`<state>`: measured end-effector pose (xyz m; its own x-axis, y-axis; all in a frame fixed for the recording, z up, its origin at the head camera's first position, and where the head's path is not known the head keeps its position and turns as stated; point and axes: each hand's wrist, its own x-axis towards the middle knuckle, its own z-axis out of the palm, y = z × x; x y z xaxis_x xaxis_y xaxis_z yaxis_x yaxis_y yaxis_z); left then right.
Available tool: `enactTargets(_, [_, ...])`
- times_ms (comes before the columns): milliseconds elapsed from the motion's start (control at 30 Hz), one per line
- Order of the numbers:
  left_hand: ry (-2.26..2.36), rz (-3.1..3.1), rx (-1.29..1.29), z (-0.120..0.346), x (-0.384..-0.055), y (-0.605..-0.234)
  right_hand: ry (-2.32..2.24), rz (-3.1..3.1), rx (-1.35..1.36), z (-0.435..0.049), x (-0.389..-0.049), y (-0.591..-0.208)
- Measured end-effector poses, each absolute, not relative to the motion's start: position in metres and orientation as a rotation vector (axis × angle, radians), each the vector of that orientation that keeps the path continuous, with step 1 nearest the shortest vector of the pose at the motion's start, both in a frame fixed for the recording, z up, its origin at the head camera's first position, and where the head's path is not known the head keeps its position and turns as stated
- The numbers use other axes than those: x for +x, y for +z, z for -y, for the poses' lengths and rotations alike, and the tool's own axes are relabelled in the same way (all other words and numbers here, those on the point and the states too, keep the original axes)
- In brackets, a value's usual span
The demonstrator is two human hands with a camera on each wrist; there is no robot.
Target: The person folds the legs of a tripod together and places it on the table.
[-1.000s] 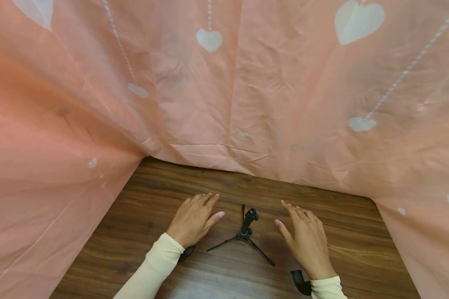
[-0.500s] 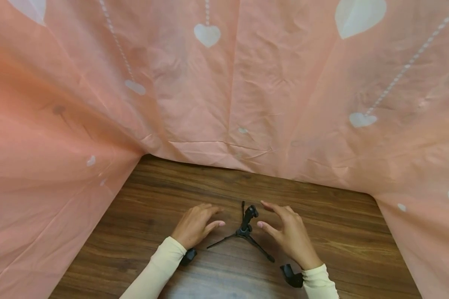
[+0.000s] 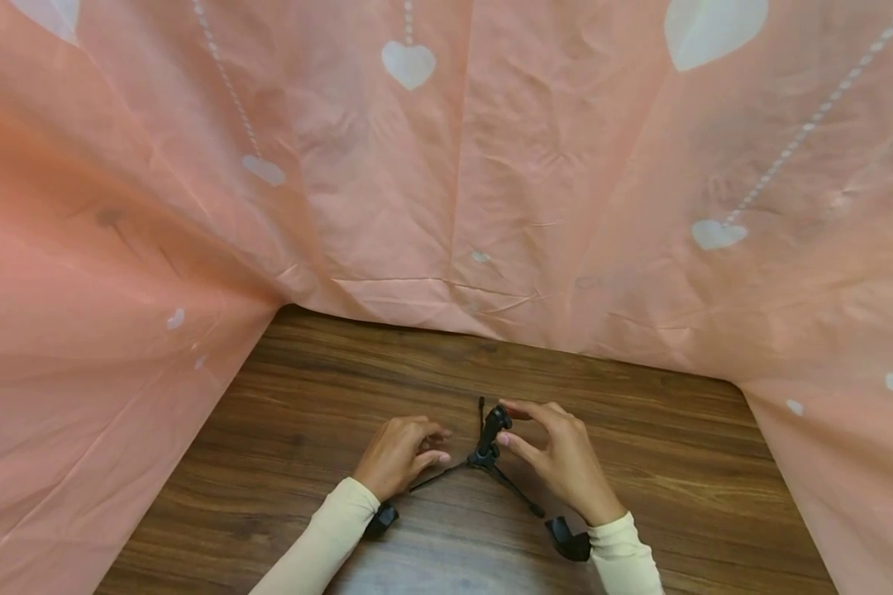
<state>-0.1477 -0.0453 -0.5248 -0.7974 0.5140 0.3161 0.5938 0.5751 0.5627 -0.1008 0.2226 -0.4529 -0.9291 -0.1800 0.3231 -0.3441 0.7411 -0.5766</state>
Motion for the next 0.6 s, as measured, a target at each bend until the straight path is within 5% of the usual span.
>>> enactTargets(600, [-1.037, 2.738, -0.933, 0.031, -0.144, -0.545, 0.912, 2.657, 0.466, -0.213, -0.105, -0.449])
